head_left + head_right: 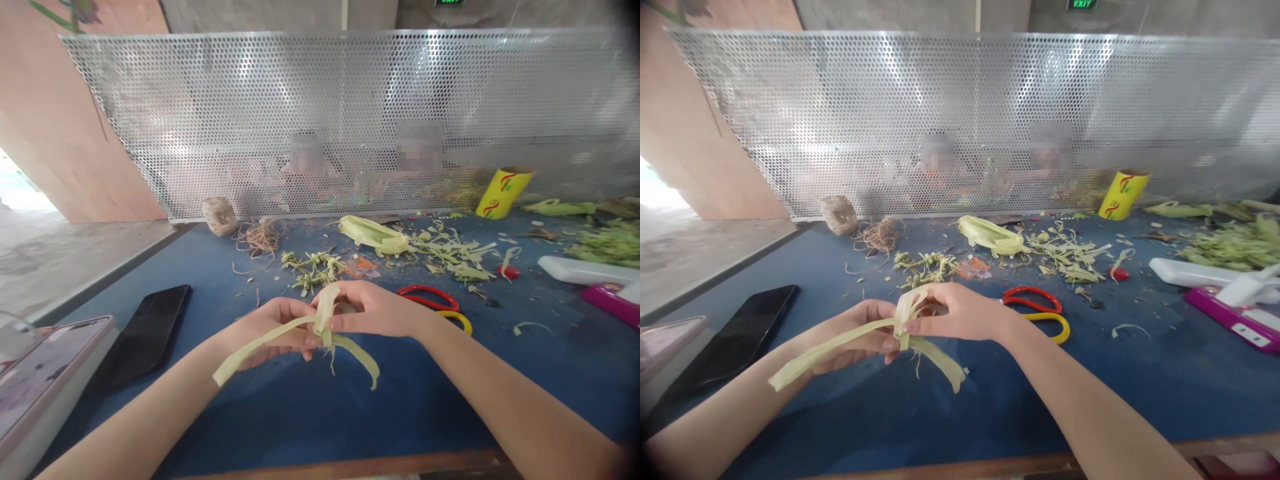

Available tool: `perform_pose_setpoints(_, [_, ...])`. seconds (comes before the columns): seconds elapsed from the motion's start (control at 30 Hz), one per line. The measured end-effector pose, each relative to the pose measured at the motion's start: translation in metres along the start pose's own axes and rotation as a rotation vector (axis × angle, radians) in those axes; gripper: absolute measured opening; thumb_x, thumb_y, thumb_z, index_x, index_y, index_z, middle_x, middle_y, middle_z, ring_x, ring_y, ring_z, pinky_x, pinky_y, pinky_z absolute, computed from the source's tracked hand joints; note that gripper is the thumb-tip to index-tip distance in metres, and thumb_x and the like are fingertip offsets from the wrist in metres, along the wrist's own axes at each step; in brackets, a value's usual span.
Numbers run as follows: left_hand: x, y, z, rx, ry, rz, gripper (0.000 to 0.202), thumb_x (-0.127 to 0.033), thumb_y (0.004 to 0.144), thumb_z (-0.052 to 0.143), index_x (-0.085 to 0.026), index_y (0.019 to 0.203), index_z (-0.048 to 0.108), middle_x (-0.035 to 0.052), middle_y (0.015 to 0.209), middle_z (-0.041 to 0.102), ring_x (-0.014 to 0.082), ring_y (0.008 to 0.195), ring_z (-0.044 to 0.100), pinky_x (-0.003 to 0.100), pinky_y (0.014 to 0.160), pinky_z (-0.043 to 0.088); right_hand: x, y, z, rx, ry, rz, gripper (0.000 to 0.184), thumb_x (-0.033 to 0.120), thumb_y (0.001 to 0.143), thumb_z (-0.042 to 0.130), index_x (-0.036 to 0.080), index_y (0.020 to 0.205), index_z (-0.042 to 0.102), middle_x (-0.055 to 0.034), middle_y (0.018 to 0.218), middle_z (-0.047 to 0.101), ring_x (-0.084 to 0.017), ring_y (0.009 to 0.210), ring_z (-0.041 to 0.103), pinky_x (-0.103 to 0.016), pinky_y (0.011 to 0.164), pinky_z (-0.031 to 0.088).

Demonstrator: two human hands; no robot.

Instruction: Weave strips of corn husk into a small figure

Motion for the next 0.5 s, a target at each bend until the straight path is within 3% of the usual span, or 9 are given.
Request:
perform_pose_setpoints(0.13, [0.0, 0.001, -0.004, -0.048, 0.019, -0.001, 0.016, -0.014, 0.055, 0.075, -0.01, 0.068, 0.067, 0.0, 0.059, 0.064, 0.0072, 0.052, 0.057, 0.017, 0.052, 0.047, 0.001, -0.001, 0.005, -0.069, -0.103, 0.052, 0.04, 0.043, 0.067, 0.065, 0.02, 0.097, 0.053, -0.0035, 0.094, 0.057, -0.015, 0.079, 0.054, -0.028, 0.069, 0.043])
perform_pose_setpoints(0.3, [-0.002, 0.003, -0.011, -0.194, 0.044, 0.047, 0.036, -0.02, 0.053, 0.078, -0.013, 0.081, 0.056, -0.0022, 0.058, 0.062, 0.007, 0.048, 0.054, 0.017, 0.047, 0.042, -0.004, 0.003, 0.013, -0.141, 0.029, 0.067, 0.054, 0.039, 0.068, 0.065, 0.022, 0.116, 0.046, -0.0004, 0.079, 0.057, -0.011, 0.067, 0.05, -0.023, 0.058, 0.04])
perform_pose_setpoints(0.5, [-0.001, 0.004, -0.014, -0.202, 0.052, 0.071, 0.052, -0.021, 0.053, 0.078, -0.017, 0.091, 0.042, -0.0034, 0.06, 0.06, 0.0061, 0.045, 0.049, 0.017, 0.044, 0.036, -0.005, 0.005, 0.008, -0.19, 0.05, 0.031, 0.03, 0.034, 0.066, 0.067, 0.017, 0.091, 0.062, -0.0005, 0.074, 0.057, -0.011, 0.065, 0.05, -0.023, 0.059, 0.041])
Point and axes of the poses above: each hand's wrist, its own y-axis towards the middle knuckle, its own z-axis out of the palm, x = y × z, the point moved 4 cm from there along y, towards the middle knuckle
